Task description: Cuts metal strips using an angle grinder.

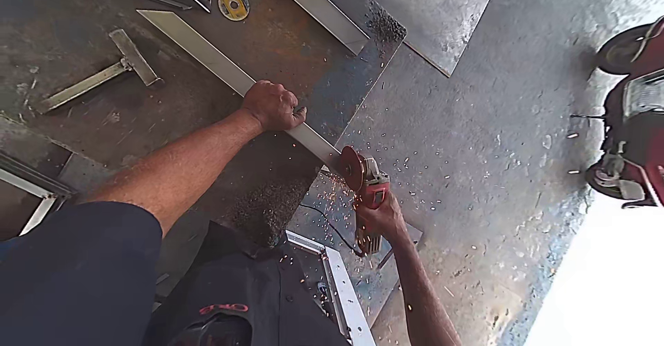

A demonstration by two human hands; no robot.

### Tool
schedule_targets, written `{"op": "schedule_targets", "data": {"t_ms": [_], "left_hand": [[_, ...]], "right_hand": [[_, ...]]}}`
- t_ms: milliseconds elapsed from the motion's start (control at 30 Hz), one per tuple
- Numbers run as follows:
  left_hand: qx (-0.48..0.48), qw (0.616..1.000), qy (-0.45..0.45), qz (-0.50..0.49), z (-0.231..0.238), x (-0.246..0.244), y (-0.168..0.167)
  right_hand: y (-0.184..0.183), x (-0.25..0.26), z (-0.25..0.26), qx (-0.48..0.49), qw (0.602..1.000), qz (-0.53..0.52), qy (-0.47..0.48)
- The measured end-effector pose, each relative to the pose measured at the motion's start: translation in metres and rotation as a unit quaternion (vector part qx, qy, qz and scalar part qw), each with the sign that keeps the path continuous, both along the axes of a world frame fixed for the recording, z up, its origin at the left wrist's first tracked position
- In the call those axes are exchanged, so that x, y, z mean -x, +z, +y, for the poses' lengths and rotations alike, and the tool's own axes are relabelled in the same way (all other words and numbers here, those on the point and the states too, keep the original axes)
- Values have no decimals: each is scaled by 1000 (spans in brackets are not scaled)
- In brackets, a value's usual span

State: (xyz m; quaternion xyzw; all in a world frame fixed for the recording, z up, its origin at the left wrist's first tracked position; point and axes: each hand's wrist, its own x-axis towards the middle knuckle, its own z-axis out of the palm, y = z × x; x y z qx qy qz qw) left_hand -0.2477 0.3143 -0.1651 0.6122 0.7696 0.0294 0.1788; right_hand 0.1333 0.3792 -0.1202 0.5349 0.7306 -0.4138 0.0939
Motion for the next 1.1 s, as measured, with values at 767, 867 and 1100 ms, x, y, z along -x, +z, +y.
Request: {"op": "schedule_targets", "data": {"t_ms": [767, 867, 1100], "left_hand": [[-19, 1000, 1, 4, -2, -1, 0], [-15, 1000, 2, 3, -2, -1, 0], [-20, 1000, -1, 4, -2, -1, 0]], "right_hand": [[-1, 5, 3, 19, 1000, 12, -12], [-3, 5, 1, 18, 1000, 10, -21], [9, 13, 2, 17, 1000, -12, -3]]}}
